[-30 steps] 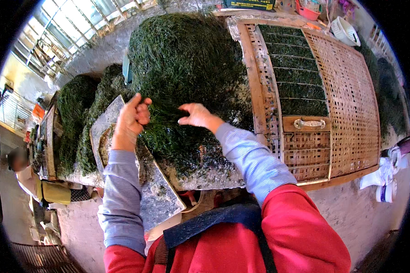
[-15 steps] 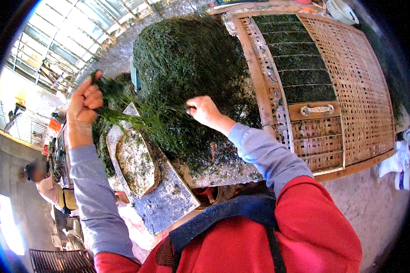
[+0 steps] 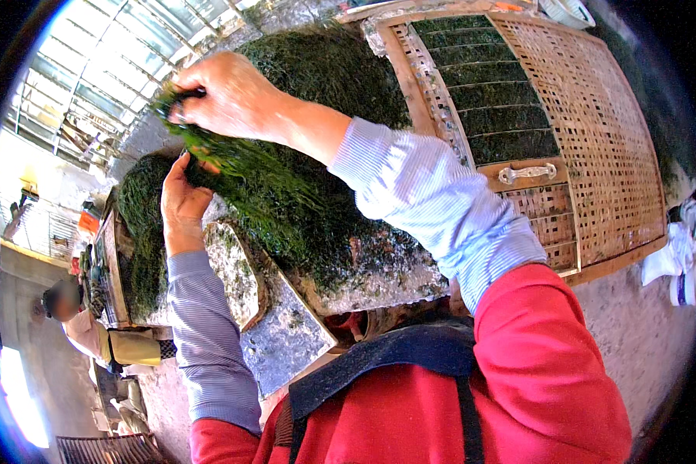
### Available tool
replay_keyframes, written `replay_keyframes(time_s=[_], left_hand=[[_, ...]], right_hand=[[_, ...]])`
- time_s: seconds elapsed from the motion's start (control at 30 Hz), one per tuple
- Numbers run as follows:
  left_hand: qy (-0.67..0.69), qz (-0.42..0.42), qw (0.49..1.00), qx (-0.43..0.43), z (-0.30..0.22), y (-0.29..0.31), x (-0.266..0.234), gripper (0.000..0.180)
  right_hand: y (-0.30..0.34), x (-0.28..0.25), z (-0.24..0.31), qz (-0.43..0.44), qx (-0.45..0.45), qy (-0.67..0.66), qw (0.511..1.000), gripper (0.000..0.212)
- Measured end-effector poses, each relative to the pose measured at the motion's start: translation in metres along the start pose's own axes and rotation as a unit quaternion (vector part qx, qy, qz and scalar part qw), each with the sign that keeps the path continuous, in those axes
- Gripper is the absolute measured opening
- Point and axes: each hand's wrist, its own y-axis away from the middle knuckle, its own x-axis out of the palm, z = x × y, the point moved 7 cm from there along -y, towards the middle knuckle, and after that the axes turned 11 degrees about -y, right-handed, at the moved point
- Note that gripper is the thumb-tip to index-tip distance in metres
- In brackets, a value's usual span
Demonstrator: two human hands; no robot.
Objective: The person places green leaves into the compartments of a wooden tray and then gathers a fresh handful from a pile on the table.
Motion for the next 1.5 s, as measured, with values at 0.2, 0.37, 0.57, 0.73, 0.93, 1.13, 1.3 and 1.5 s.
replay_keyframes(time_s=[0.2,0.37,0.57,0.73,0.93,1.13,1.3,1.5], left_hand=[[-0.023,0.067,0.997,-0.029,0.053,0.016,0.047,0.042],[-0.03,0.072,0.994,-0.079,0.072,0.026,0.042,0.034],[0.003,-0.026,0.986,-0.163,0.068,0.034,0.009,0.019],[0.041,0.018,0.985,-0.168,0.031,0.047,0.037,0.011],[0.001,0.027,0.991,-0.128,0.004,0.063,0.037,0.011],[-0.06,0.013,0.998,-0.032,0.04,0.078,-0.001,0.026],[-0.084,-0.06,0.99,-0.096,0.09,0.103,0.017,0.051],[-0.041,-0.04,0.988,-0.141,0.066,0.106,0.015,0.016]], right_hand=[[-0.032,0.007,-0.058,-0.081,0.056,-0.067,0.993,0.024],[0.039,-0.026,-0.133,0.099,0.122,0.364,0.918,0.019],[0.122,0.057,-0.083,0.227,0.211,-0.084,0.947,0.053],[0.199,0.126,-0.133,0.237,0.264,-0.094,0.93,0.036],[0.303,0.106,-0.17,0.292,0.313,-0.033,0.903,0.034],[0.23,0.083,-0.076,0.374,0.199,0.144,0.894,0.008],[0.109,0.083,-0.046,0.237,0.119,0.171,0.949,0.018],[0.174,0.086,-0.158,0.185,0.193,-0.021,0.963,0.032]])
